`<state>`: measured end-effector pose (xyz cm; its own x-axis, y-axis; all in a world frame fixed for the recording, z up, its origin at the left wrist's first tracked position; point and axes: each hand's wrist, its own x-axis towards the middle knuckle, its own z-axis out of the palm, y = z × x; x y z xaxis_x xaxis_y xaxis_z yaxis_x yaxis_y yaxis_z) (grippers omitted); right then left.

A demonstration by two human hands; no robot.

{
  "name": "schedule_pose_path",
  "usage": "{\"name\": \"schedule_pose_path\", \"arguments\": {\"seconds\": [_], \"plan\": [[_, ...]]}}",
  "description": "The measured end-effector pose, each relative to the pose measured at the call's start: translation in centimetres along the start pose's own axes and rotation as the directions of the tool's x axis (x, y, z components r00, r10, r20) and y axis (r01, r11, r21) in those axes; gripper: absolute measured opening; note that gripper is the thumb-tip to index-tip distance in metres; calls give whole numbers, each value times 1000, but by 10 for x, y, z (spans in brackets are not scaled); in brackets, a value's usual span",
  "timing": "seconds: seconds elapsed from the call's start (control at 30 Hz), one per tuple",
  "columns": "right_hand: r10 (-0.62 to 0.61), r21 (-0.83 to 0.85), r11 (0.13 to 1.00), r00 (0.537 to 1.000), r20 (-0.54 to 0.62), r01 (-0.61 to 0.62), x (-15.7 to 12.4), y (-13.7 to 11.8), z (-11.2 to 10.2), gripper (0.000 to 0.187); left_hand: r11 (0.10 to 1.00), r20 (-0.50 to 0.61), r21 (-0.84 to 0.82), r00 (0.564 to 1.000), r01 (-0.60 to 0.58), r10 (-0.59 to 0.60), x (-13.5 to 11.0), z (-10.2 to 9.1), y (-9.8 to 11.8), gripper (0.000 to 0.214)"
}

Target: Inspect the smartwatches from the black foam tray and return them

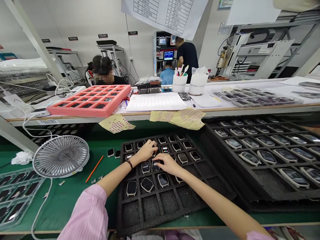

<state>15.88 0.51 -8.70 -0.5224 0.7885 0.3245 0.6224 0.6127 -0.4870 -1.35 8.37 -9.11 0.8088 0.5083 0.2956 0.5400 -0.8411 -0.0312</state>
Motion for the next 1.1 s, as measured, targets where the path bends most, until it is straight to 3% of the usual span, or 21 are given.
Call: {"name": "schedule_pose_path", "arguments": {"seconds": [0.23, 0.5, 0.63, 0.73, 0.87, 0.93, 1.03, 1.1], "plan": [[-86, -82, 993, 996, -29, 83, -7, -15, 4, 17, 1000, 2, -3, 1000, 4, -4, 0, 0, 0, 22], [70, -120, 989, 984, -166, -91, 3, 6, 8, 16, 998, -16, -48, 999, 32, -32, 1, 2, 2, 22], [65, -125, 988, 982, -175, -88, 5, 6, 8, 13, 992, -72, -81, 992, 101, -107, 0, -9, 3, 22], [55, -112, 991, 982, -183, -76, 0, 4, 5, 14, 966, -171, -116, 953, 232, -249, -17, -29, 6, 30], [71, -56, 995, 979, -192, -83, -3, 8, -3, 13, 908, -209, -187, 888, 375, -409, -67, -45, 23, 31], [84, -18, 996, 977, -195, -89, -3, 10, -7, 14, 850, -162, -210, 840, 483, -518, -92, -40, 40, 32], [96, 30, 995, 976, -194, -91, -2, 7, -14, 16, 763, -66, -81, 760, 642, -646, -115, -26, 68, 39], [98, 30, 995, 976, -193, -94, -5, 4, -20, 18, 747, -11, 3, 747, 665, -665, -122, -20, 82, 49]]}}
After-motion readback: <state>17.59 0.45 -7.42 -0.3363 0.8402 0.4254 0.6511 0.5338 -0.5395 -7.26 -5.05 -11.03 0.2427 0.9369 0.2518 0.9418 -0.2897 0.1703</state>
